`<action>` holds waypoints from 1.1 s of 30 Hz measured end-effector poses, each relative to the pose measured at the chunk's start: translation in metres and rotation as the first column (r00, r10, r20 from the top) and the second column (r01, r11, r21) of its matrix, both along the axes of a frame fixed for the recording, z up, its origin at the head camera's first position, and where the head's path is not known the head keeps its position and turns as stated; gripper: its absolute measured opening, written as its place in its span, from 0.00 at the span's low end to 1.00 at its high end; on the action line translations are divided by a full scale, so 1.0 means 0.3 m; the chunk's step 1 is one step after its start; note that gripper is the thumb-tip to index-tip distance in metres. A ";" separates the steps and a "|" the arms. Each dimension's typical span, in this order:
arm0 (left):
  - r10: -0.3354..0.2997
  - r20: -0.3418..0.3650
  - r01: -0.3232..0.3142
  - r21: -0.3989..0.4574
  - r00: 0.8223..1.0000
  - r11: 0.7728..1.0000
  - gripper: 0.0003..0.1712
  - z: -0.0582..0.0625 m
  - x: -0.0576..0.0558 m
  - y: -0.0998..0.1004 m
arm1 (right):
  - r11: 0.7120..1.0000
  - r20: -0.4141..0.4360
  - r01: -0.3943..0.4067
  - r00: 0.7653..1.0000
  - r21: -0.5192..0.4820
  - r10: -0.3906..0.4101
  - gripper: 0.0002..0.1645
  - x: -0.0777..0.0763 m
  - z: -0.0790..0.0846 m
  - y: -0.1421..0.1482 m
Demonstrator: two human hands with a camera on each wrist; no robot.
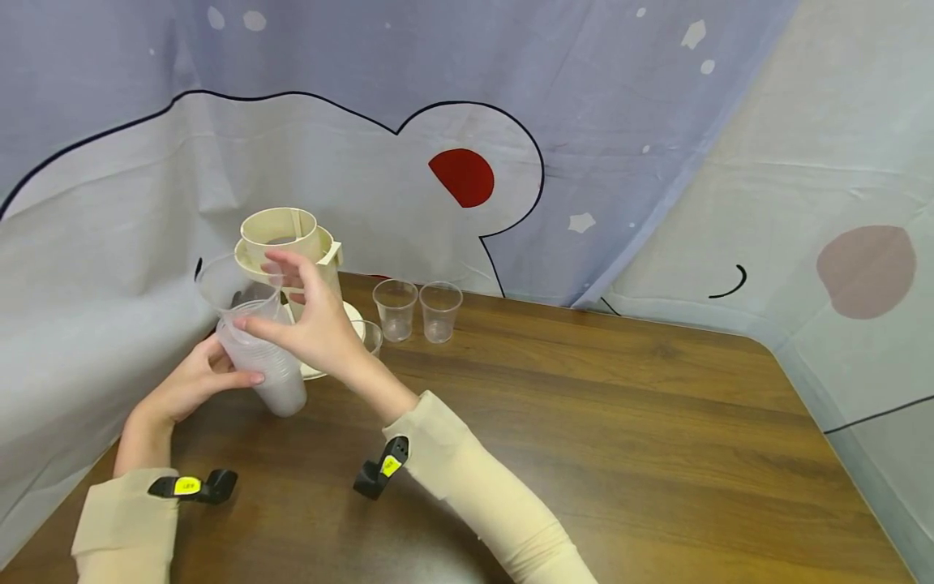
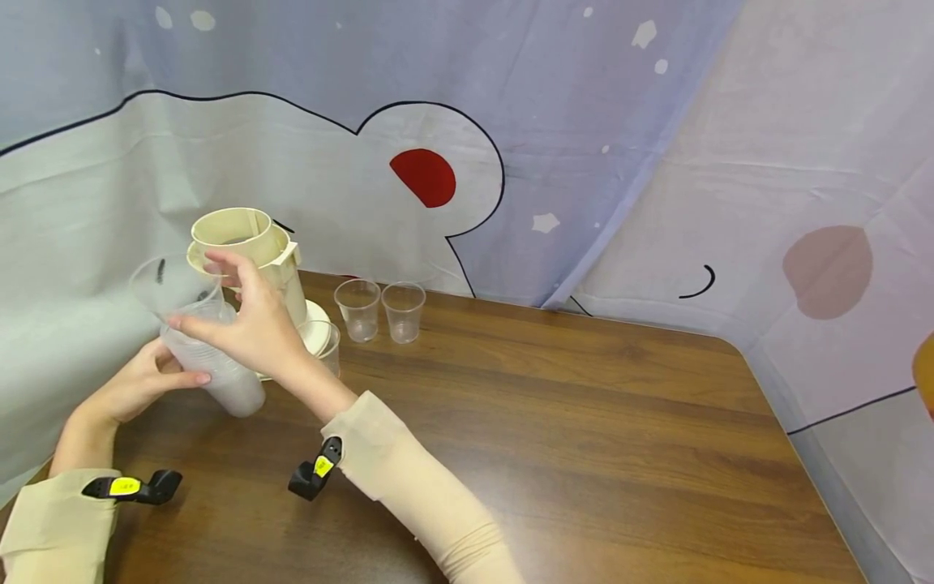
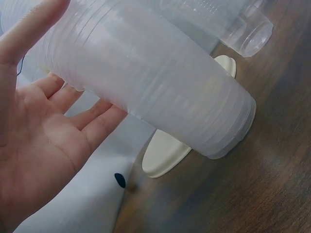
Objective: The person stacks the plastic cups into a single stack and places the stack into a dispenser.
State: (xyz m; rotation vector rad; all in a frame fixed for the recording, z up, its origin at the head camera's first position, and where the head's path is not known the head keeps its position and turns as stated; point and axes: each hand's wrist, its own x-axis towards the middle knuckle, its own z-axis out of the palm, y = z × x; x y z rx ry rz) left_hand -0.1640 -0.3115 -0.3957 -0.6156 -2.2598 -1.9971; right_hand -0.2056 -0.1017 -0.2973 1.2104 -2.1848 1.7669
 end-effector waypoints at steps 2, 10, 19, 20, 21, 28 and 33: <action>-0.004 0.001 0.004 0.007 1.000 1.000 0.40 0.000 0.000 0.001 | 1.000 -0.004 0.005 1.000 0.008 -0.005 0.43 0.000 -0.004 -0.003; -0.010 0.005 0.010 0.007 1.000 1.000 0.40 -0.003 0.002 -0.001 | 0.998 0.014 0.039 0.999 0.052 -0.039 0.43 0.010 -0.031 0.000; -0.007 0.009 0.007 -0.014 1.000 1.000 0.40 -0.007 -0.003 -0.005 | 0.998 0.066 0.024 0.997 0.057 -0.028 0.42 0.008 -0.068 -0.006; -0.002 0.013 0.002 -0.022 1.000 1.000 0.40 -0.006 -0.003 -0.005 | 0.998 0.068 0.022 0.997 0.057 -0.026 0.42 0.009 -0.070 -0.008; 0.003 0.016 -0.003 -0.029 1.000 1.000 0.39 -0.006 -0.003 -0.005 | 0.998 0.070 0.020 0.997 0.058 -0.024 0.42 0.010 -0.070 -0.009; 0.000 0.018 0.000 -0.026 1.000 1.000 0.37 -0.003 0.001 -0.005 | 0.996 0.047 0.033 0.998 0.080 -0.036 0.44 0.016 -0.077 -0.016; 0.015 0.027 -0.014 -0.047 1.000 0.999 0.37 -0.003 0.002 -0.006 | 0.993 0.037 0.054 0.998 0.104 -0.058 0.44 0.018 -0.083 -0.018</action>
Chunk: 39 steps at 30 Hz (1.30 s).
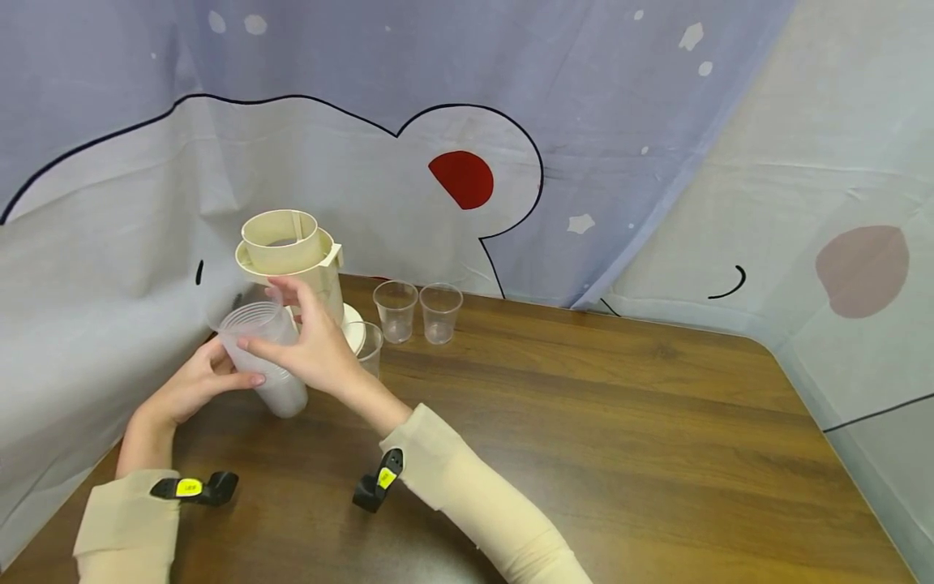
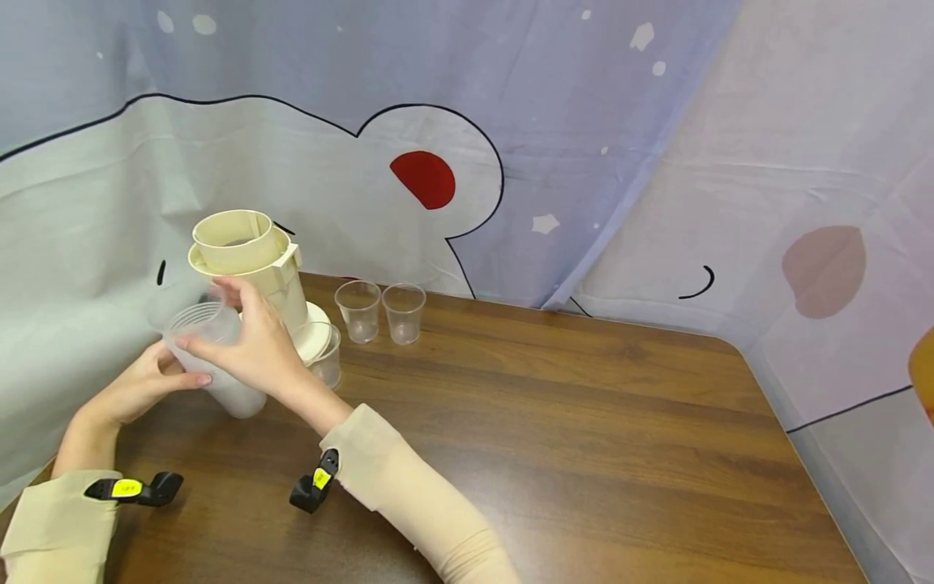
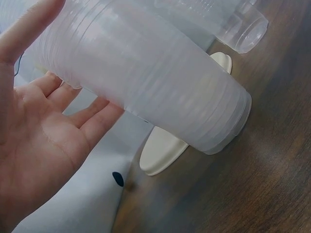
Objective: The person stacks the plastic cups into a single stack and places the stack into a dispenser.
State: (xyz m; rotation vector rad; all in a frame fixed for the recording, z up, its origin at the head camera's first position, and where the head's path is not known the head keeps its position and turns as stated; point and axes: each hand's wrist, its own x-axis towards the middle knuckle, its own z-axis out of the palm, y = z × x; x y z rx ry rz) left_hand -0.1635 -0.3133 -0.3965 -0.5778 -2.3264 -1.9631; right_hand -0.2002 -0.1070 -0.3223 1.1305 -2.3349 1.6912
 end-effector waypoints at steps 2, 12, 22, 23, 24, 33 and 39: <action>0.006 0.005 -0.006 -0.008 1.000 1.000 0.37 0.000 0.000 0.000 | 1.000 -0.001 0.004 1.000 0.008 -0.004 0.44 0.000 -0.003 0.000; 0.018 0.009 -0.018 -0.028 1.000 0.999 0.37 -0.006 0.004 -0.004 | 0.999 0.035 -0.004 0.999 0.041 0.002 0.44 -0.003 -0.029 -0.006; 0.009 0.005 -0.009 -0.031 1.000 0.999 0.37 -0.004 0.007 0.000 | 0.998 0.104 0.033 0.994 0.056 -0.039 0.39 0.004 -0.040 0.002; 0.006 0.002 -0.005 -0.028 1.000 1.000 0.37 -0.003 0.008 0.001 | 0.998 0.111 0.037 0.993 0.055 -0.043 0.39 0.004 -0.043 0.003; 0.003 -0.001 -0.003 -0.025 1.000 1.000 0.37 -0.001 0.008 0.001 | 0.998 0.116 0.039 0.992 0.055 -0.045 0.39 0.003 -0.045 0.004; 0.003 0.001 -0.003 -0.018 1.000 1.000 0.37 -0.007 0.004 0.001 | 0.998 0.123 0.026 0.992 0.058 -0.033 0.33 -0.001 -0.056 0.004; 0.002 -0.003 -0.002 -0.020 1.000 1.000 0.38 -0.008 0.000 0.003 | 0.998 0.118 0.024 0.992 0.054 -0.031 0.31 -0.004 -0.060 0.003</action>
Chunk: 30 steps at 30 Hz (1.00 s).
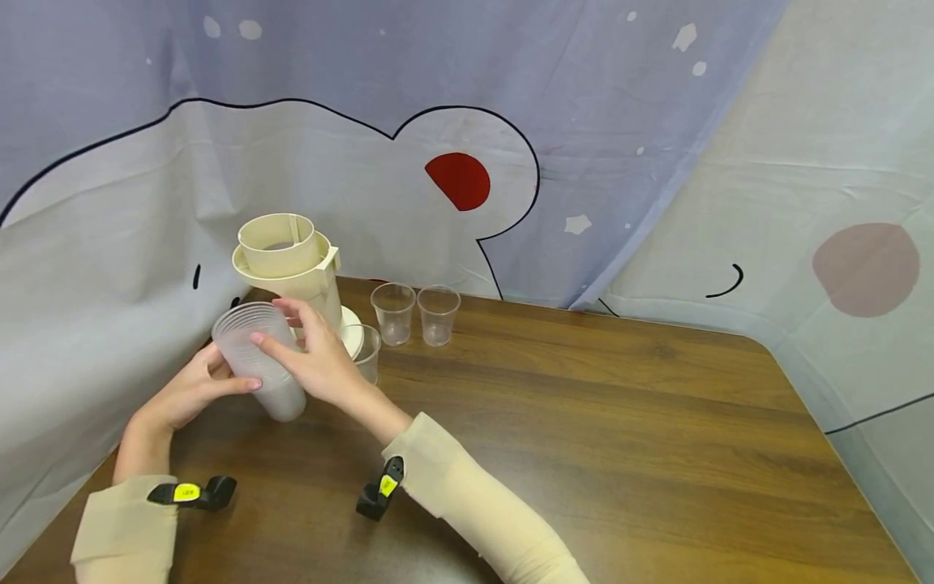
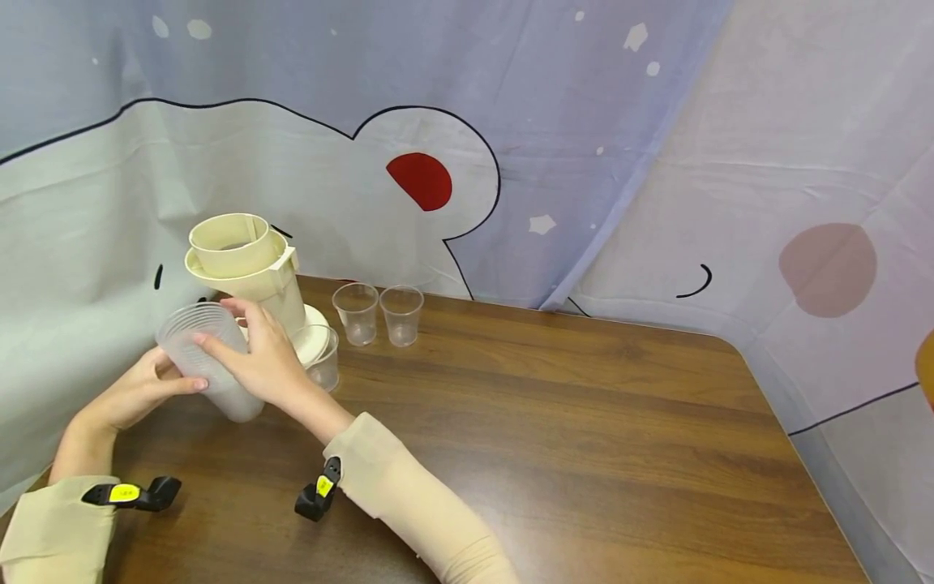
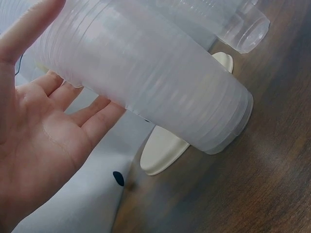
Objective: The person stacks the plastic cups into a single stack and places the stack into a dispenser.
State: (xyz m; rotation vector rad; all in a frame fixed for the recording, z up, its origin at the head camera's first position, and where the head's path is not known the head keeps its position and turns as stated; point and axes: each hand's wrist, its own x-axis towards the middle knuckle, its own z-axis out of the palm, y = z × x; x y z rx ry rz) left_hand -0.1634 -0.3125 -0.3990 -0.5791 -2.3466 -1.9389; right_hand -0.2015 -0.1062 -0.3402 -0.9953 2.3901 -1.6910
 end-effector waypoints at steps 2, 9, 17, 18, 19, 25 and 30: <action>-0.001 -0.002 0.001 -0.001 1.000 1.000 0.38 0.006 0.001 0.002 | 1.000 0.000 0.000 1.000 0.010 0.000 0.31 -0.001 0.002 0.001; 0.000 -0.005 0.000 -0.034 1.000 0.999 0.37 0.016 -0.001 0.005 | 0.999 -0.028 0.017 0.999 0.034 -0.016 0.33 -0.009 0.012 0.027; -0.002 0.002 0.002 0.014 1.000 1.000 0.38 0.006 -0.007 0.009 | 0.998 -0.202 0.062 0.978 0.021 -0.057 0.32 -0.033 0.016 0.097; -0.003 0.003 0.002 0.017 1.000 1.000 0.38 0.005 -0.007 0.009 | 0.997 -0.220 0.076 0.973 0.021 -0.070 0.33 -0.038 0.017 0.107; -0.004 0.006 0.004 0.022 1.000 1.000 0.37 0.005 -0.007 0.008 | 0.996 -0.230 0.090 0.970 0.021 -0.083 0.33 -0.042 0.016 0.117; -0.002 0.011 0.002 0.020 1.000 1.000 0.38 0.002 -0.004 0.004 | 0.989 -0.199 0.145 0.970 0.022 -0.138 0.39 -0.074 0.002 0.172; -0.008 0.016 0.007 0.032 1.000 0.999 0.38 0.000 -0.004 0.002 | 0.987 -0.141 0.158 0.978 0.014 -0.155 0.42 -0.095 -0.013 0.209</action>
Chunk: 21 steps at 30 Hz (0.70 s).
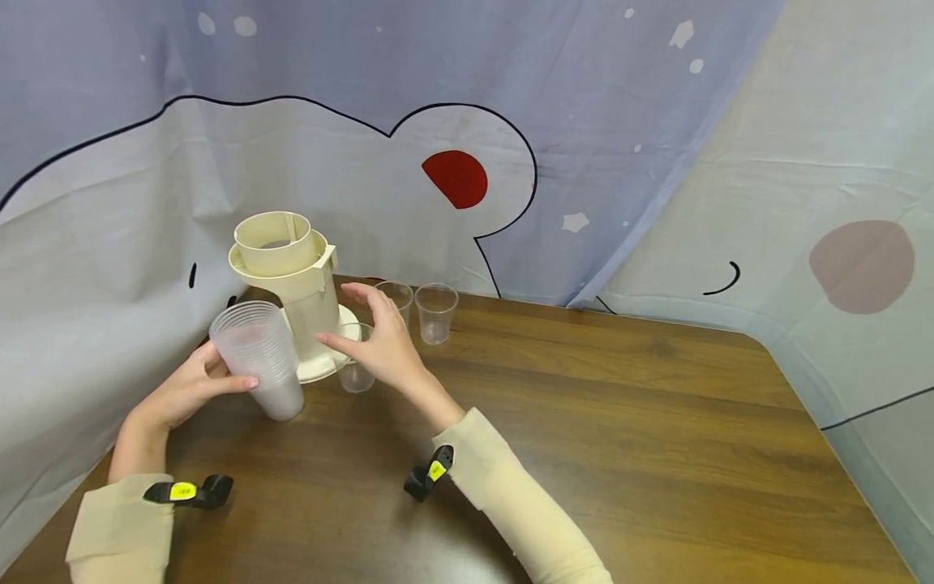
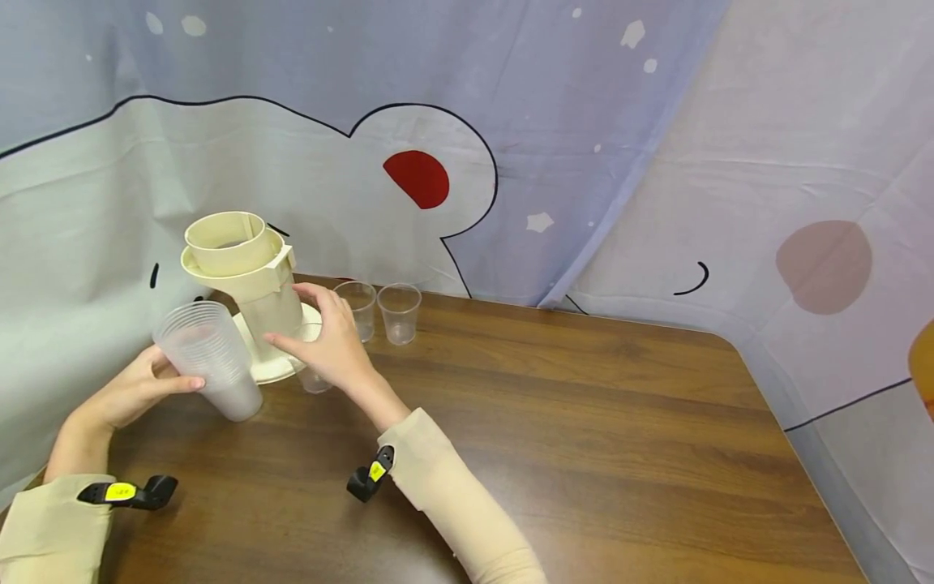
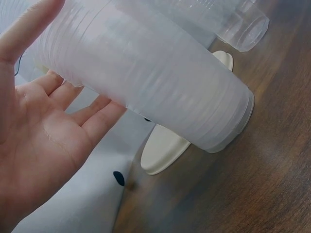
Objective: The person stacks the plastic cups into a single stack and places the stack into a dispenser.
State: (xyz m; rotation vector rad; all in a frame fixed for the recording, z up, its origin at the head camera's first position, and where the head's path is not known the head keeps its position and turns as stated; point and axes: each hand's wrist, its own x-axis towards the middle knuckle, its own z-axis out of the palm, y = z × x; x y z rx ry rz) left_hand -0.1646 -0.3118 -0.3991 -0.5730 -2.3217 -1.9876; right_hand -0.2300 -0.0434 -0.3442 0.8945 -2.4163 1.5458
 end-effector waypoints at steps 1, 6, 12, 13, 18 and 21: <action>-0.001 0.000 0.001 0.003 1.000 1.000 0.37 0.000 0.000 0.000 | 1.000 0.014 -0.007 1.000 -0.009 0.007 0.42 -0.004 -0.003 0.005; 0.003 0.002 -0.003 0.006 1.000 1.000 0.38 -0.002 0.000 -0.001 | 0.999 0.057 -0.043 0.997 -0.031 0.045 0.46 -0.022 -0.020 0.017; -0.004 -0.011 0.004 0.010 1.000 1.000 0.38 0.001 0.000 0.001 | 0.999 0.098 -0.038 0.994 -0.013 0.040 0.49 -0.044 -0.047 0.023; -0.006 -0.013 0.006 0.011 1.000 1.000 0.38 0.002 -0.001 0.001 | 0.999 0.107 -0.039 0.993 -0.011 0.040 0.49 -0.046 -0.052 0.025; 0.001 -0.006 -0.001 -0.001 1.000 1.000 0.38 0.001 0.001 0.001 | 0.998 0.140 -0.056 0.989 0.032 0.051 0.50 -0.055 -0.075 0.039; 0.004 -0.002 -0.004 -0.009 1.000 1.000 0.39 -0.001 -0.001 0.001 | 0.996 0.164 -0.073 0.984 0.060 0.063 0.51 -0.059 -0.084 0.048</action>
